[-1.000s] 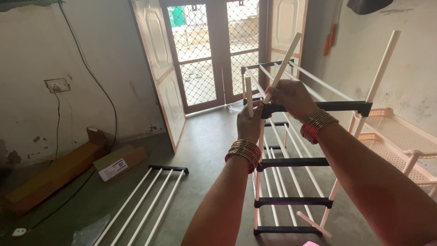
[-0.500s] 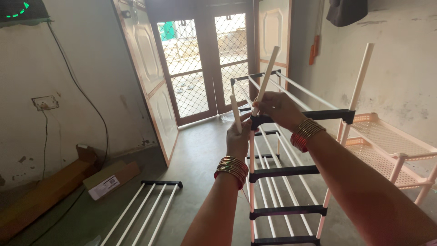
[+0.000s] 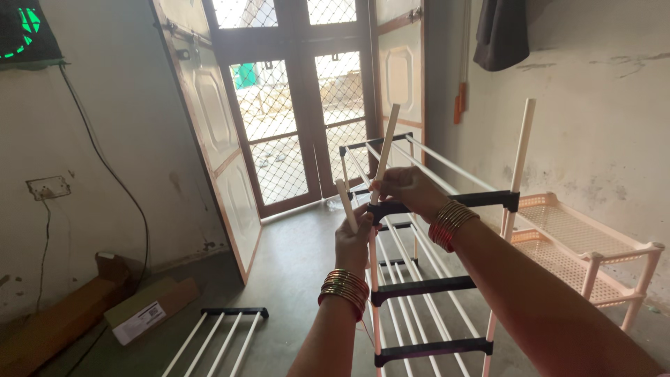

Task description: The person assembles a multi-tier drying rack by inserting white plastic rods into black corner connectors and securing them. The person repeatedly picks up rods from the floor, aligns them with the frame, and presses them into place until the rack is fully assembled.

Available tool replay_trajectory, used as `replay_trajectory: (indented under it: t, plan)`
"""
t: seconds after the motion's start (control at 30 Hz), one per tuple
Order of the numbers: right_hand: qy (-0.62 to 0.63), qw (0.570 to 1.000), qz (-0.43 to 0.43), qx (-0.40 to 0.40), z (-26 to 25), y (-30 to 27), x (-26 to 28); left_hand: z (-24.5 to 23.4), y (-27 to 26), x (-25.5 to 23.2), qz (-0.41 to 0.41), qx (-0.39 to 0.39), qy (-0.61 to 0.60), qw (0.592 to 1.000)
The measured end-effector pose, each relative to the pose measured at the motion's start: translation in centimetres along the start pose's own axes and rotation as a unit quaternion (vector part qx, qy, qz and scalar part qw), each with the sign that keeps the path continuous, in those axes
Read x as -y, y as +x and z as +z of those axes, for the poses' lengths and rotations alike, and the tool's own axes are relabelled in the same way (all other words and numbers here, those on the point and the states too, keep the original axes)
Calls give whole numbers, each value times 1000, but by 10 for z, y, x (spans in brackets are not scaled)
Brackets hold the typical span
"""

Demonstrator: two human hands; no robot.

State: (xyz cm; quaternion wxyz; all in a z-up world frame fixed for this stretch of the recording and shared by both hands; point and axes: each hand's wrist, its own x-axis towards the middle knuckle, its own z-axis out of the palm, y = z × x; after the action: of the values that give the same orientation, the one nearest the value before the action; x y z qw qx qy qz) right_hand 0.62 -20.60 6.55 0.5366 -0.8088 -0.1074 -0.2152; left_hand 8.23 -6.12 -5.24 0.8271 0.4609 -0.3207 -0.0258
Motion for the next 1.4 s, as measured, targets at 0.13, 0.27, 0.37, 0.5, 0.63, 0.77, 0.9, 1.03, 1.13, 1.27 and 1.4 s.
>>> replay_trajectory:
  t: [0.13, 0.27, 0.37, 0.5, 0.63, 0.77, 0.9, 1.03, 1.13, 1.27, 1.4]
  plan:
    - [27, 1000, 8, 7, -3, 3, -1, -4, 0, -1, -39, 10, -35, 999]
    - [64, 998, -2, 14, -5, 5, -5, -1, 0, -2, -57, 0, -28, 998]
    - [89, 996, 10, 16, -5, 6, -6, -1, 0, -2, -49, 5, -23, 999]
    - [66, 998, -11, 12, 0, 4, -2, -3, 0, -2, -48, 1, -19, 999]
    - [26, 1000, -7, 0, 3, -1, 6, -3, -1, -2, -46, 6, -8, 999]
    - [-14, 999, -41, 11, 7, -4, 10, -5, 0, -3, -44, -2, -3, 999]
    - [-21, 999, -40, -5, 10, -4, 9, -4, 0, -3, -50, -13, 17, 999]
    - [-35, 998, -53, -13, 12, 0, 3, -6, -1, -5, -51, -21, 31, 998]
    - [-4, 999, -50, -9, 12, 4, -3, -6, -1, -5, -48, -19, 26, 998]
    - [30, 998, -47, -16, 13, 8, -8, -7, 1, -4, -50, -21, 25, 998]
    - [9, 999, -44, -21, 12, 8, -10, -7, 3, -2, -55, -24, 21, 998]
